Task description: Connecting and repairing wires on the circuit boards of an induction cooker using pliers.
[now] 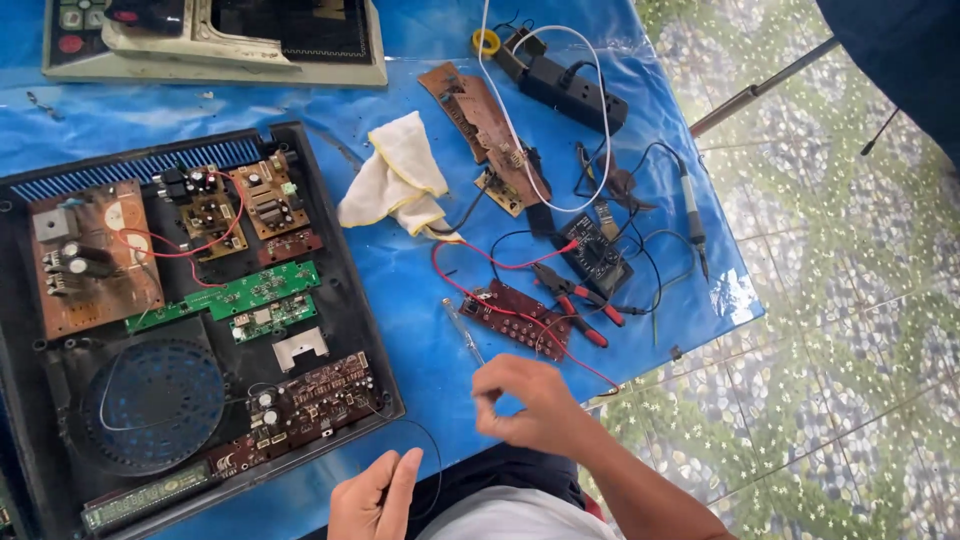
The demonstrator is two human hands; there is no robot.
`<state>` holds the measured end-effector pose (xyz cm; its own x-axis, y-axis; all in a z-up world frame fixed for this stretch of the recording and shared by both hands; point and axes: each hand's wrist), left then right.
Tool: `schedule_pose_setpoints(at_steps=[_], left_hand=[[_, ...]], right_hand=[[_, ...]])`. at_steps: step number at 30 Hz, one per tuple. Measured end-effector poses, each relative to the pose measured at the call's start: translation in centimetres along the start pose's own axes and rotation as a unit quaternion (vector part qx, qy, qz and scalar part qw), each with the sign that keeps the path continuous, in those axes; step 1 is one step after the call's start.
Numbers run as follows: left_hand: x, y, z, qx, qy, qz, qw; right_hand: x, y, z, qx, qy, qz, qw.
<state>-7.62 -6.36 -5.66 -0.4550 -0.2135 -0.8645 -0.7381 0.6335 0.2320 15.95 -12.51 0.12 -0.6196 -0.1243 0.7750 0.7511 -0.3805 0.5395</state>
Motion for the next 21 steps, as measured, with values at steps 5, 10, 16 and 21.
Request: schedule_pose_setpoints(at_steps=[5,10,16,21], left_hand=[[1.2,-0.3,0.2,-0.048,-0.131,0.070,0.988],[2.7,-1.3,0.5,-0.056,-0.210,0.091,0.972],[1.6,-1.2,0.7,-0.041,-0.321,0.163,0.932],[0.0,-1.4,0.7,-0.022,-0.392,0.128,0.911]], right_hand=[[-2.1,3.1,-0.4,-0.036,-0.131,-0.119,0.984],[-8.5,6.8,-2.7,-0.046,-0.223,-0.354,0.907],[-10.9,7.2,-3.5,-0.064,-0.183,-0.399,0.896],[-11.2,7.9,-2.5,-0.048,-0.165,-0.419,0.892]])
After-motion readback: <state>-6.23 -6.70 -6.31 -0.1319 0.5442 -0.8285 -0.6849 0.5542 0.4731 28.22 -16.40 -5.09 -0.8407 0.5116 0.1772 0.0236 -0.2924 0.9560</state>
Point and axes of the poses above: each hand's wrist, its own z-axis towards the middle knuckle, its own y-axis out of the back of the hand, x = y × z, and after that the axes turned 4 degrees about -x, right-handed
